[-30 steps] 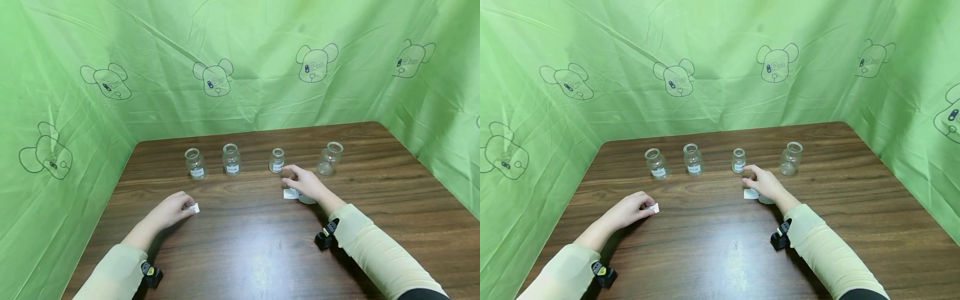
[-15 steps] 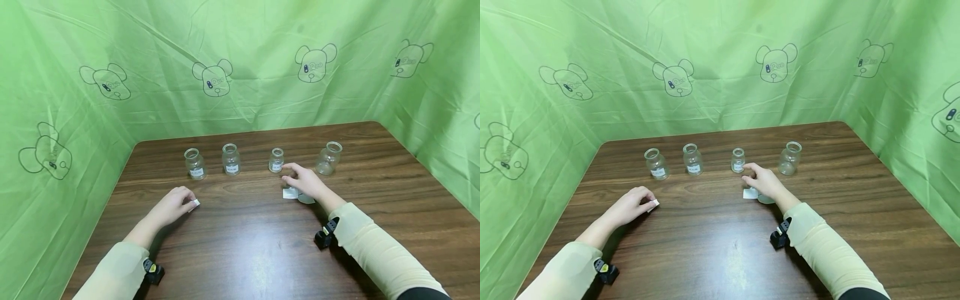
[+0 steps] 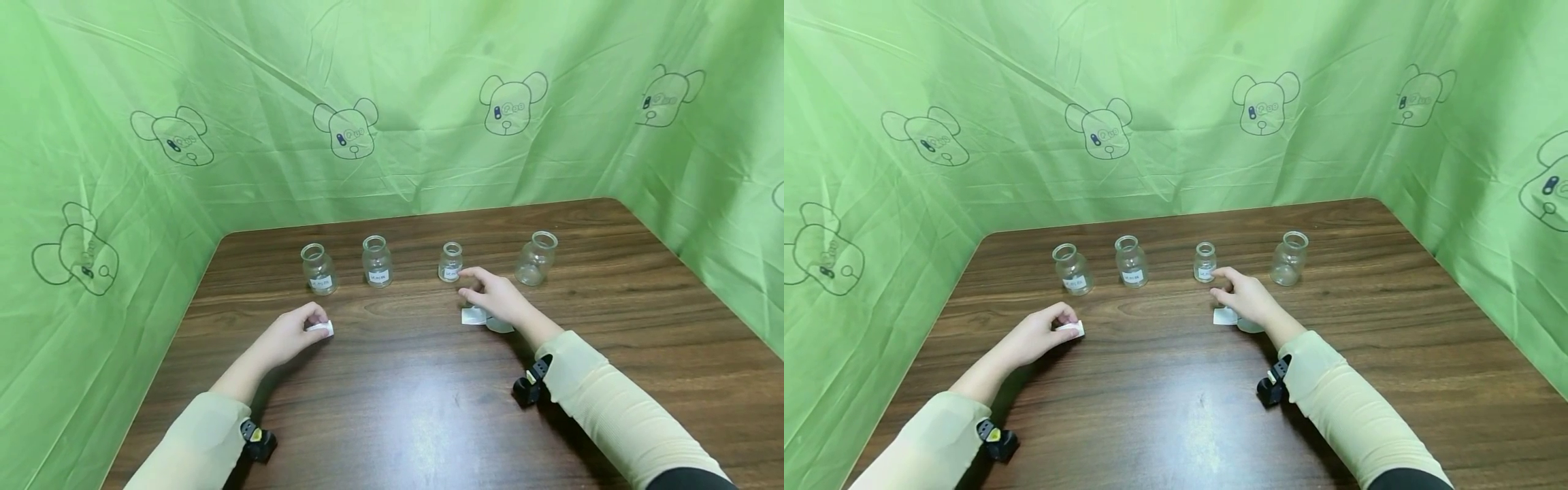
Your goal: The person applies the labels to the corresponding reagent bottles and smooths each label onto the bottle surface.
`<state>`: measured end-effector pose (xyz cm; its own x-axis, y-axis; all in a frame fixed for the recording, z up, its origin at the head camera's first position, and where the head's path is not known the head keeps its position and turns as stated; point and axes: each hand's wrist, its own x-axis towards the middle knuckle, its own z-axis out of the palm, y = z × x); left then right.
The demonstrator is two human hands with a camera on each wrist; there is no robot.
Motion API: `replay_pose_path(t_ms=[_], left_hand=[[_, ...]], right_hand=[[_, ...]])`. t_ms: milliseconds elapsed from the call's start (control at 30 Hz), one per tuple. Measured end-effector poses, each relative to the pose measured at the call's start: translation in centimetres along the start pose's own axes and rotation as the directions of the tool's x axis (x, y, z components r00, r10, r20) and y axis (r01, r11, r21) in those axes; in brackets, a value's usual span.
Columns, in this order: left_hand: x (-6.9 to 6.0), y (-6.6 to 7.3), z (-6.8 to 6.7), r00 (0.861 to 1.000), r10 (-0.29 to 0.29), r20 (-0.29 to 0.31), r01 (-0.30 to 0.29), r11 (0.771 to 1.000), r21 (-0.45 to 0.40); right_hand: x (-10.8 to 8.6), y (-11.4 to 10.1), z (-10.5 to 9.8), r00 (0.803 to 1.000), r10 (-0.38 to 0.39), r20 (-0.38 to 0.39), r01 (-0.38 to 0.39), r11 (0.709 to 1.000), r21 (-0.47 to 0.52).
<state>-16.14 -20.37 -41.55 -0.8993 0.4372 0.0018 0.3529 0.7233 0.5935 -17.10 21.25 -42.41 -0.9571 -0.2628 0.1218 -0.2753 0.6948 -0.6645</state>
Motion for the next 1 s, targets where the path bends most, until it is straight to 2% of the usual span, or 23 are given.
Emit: replay_pose_path(t_ms=[400,600,867,1000], left_hand=[[1.4,1.7,0.1,0.999,-0.001,0.034,0.005,0.995,-0.101],[1.8,2.5,0.3,0.999,0.036,0.027,-0.032,0.989,-0.147],[2.7,3.2,0.9,0.995,0.099,-0.011,-0.099,0.985,-0.141],[3.3,3.9,1.3,0.994,0.109,-0.023,-0.111,0.981,-0.159]], right_hand=[[0.0,-0.3,-0.1,1.000,-0.003,-0.009,0.003,1.000,-0.003],[0.0,-0.4,0.1,1.000,-0.003,-0.014,0.003,1.000,-0.007],[-0.1,-0.5,0.2,1.000,0.004,-0.014,-0.004,1.000,0.000],[0.0,-0.5,0.2,1.000,-0.005,-0.017,0.005,1.000,-0.004]])
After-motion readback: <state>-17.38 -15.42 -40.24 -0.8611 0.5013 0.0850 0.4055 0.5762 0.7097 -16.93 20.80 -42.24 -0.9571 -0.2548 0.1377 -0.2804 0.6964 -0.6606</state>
